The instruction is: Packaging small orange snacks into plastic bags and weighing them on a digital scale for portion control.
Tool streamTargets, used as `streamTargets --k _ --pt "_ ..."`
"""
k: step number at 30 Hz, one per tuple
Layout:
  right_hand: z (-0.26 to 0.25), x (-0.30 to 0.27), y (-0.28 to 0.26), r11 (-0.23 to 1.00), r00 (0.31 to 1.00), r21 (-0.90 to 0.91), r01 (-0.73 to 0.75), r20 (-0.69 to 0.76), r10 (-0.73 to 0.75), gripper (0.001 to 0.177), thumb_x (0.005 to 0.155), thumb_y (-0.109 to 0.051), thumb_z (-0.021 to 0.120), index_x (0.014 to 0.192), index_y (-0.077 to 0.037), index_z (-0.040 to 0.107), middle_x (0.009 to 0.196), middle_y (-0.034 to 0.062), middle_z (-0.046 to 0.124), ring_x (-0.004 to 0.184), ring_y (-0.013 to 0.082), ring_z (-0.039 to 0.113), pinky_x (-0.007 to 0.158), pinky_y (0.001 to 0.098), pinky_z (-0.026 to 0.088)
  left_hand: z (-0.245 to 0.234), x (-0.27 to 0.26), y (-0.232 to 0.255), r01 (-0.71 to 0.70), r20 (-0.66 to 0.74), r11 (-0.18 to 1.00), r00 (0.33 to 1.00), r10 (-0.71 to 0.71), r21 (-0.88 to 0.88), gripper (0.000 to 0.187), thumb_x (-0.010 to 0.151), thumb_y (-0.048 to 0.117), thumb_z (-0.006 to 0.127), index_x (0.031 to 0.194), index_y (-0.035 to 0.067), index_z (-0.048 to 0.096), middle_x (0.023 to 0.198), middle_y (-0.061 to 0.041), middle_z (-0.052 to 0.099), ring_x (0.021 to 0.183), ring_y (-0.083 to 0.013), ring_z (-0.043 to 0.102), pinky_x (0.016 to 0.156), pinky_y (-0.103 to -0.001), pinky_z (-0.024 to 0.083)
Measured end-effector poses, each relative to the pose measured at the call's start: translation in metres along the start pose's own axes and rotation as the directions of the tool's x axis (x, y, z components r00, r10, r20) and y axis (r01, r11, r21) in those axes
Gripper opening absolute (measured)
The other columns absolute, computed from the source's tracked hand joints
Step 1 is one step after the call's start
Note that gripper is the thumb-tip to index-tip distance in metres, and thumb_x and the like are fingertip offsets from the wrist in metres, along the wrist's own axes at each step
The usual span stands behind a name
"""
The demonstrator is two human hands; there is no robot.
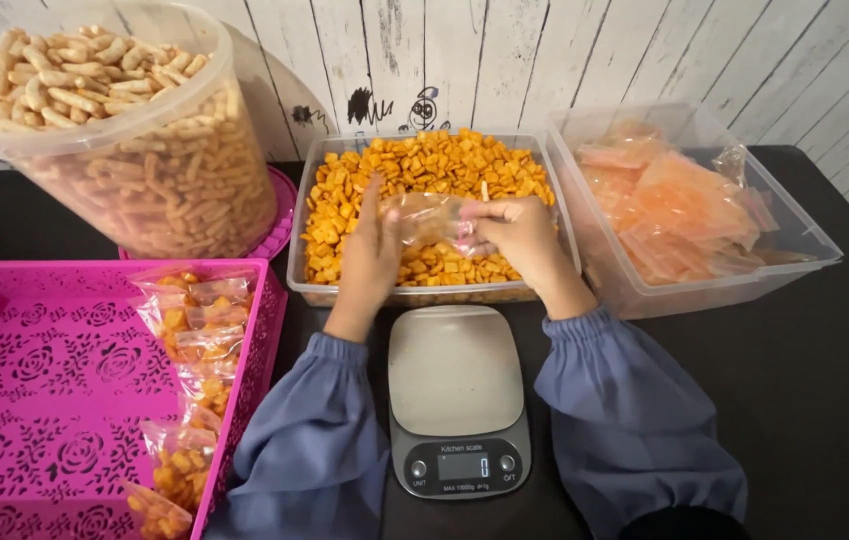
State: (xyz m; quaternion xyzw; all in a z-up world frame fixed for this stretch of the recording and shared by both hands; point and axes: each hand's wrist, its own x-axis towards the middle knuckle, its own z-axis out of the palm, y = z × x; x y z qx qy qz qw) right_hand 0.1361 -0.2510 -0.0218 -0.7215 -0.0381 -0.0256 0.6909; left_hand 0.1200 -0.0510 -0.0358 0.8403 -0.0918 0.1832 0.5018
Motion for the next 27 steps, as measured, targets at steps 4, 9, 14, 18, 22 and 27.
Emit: streamTargets --k 4,9,14,18,22,27 --pt "0.002 -0.001 -0.002 0.996 0.998 -0.073 0.045 -0.048 -0.049 0.028 0.088 0.006 0.062 0.115 0.007 0.069 0.096 0.0298 0.072 0.077 0.0342 0.075 0.066 0.0407 0.067 0.010 -0.002 -0.007 -0.359 -0.108 0.933 0.929 0.355 -0.026 0.121 0.079 0.054 0.082 0.160 -0.001 0.012 0.160 -0.036 0.022 0.149 -0.0538 0.021 0.122 -0.062 0.016" --pt "0.014 -0.009 -0.006 0.986 0.997 -0.156 0.067 0.059 -0.058 0.029 0.085 0.001 0.065 0.112 -0.003 0.075 0.099 0.0221 0.075 0.085 0.0283 0.075 0.070 0.0359 0.065 0.014 -0.012 0.015 -0.507 0.120 0.779 0.857 0.501 0.370 0.112 0.070 0.040 0.092 0.159 0.012 0.031 0.148 -0.014 0.053 0.153 -0.0334 0.023 0.121 -0.060 0.002" --pt "-0.011 0.006 0.006 0.900 0.971 -0.368 0.233 0.036 -0.236 0.033 0.091 -0.018 0.069 0.123 -0.008 0.070 0.109 0.0174 0.074 0.102 0.0285 0.069 0.086 0.0403 0.059 0.022 0.003 -0.015 -0.468 -0.018 0.835 0.870 0.494 0.290 0.080 0.077 0.047 0.085 0.141 0.012 0.052 0.117 -0.010 0.061 0.129 -0.0284 0.051 0.122 -0.057 0.007" --pt "-0.063 0.050 0.066 0.183 0.957 -0.980 0.072 0.017 -0.288 0.042 0.089 -0.037 0.073 0.122 -0.011 0.069 0.105 0.0132 0.071 0.105 0.0328 0.068 0.088 0.0443 0.059 0.019 0.016 -0.033 -0.438 -0.199 0.899 0.881 0.429 -0.003 0.065 0.081 0.043 0.082 0.131 0.010 0.057 0.097 -0.010 0.059 0.095 -0.0314 0.060 0.099 -0.045 0.043" --pt "-0.074 0.059 0.098 0.053 0.962 -0.997 0.060 0.043 -0.270 0.041 0.089 -0.031 0.070 0.127 -0.017 0.069 0.105 0.0099 0.068 0.099 0.0299 0.069 0.087 0.0424 0.057 -0.001 0.012 -0.021 -0.372 -0.187 0.918 0.920 0.344 -0.139 0.065 0.083 0.035 0.082 0.136 0.010 0.053 0.104 -0.010 0.056 0.102 -0.0291 0.055 0.102 -0.041 0.040" --pt "-0.077 0.067 0.099 0.180 0.987 -0.983 -0.025 -0.052 -0.149 0.022 0.088 -0.028 0.072 0.109 -0.025 0.078 0.095 0.0054 0.072 0.095 0.0291 0.068 0.084 0.0419 0.052 0.005 0.028 -0.033 -0.377 -0.156 0.916 0.922 0.356 -0.138 0.086 0.070 0.031 0.091 0.140 0.007 0.047 0.107 -0.011 0.048 0.103 -0.0302 0.047 0.106 -0.041 0.035"
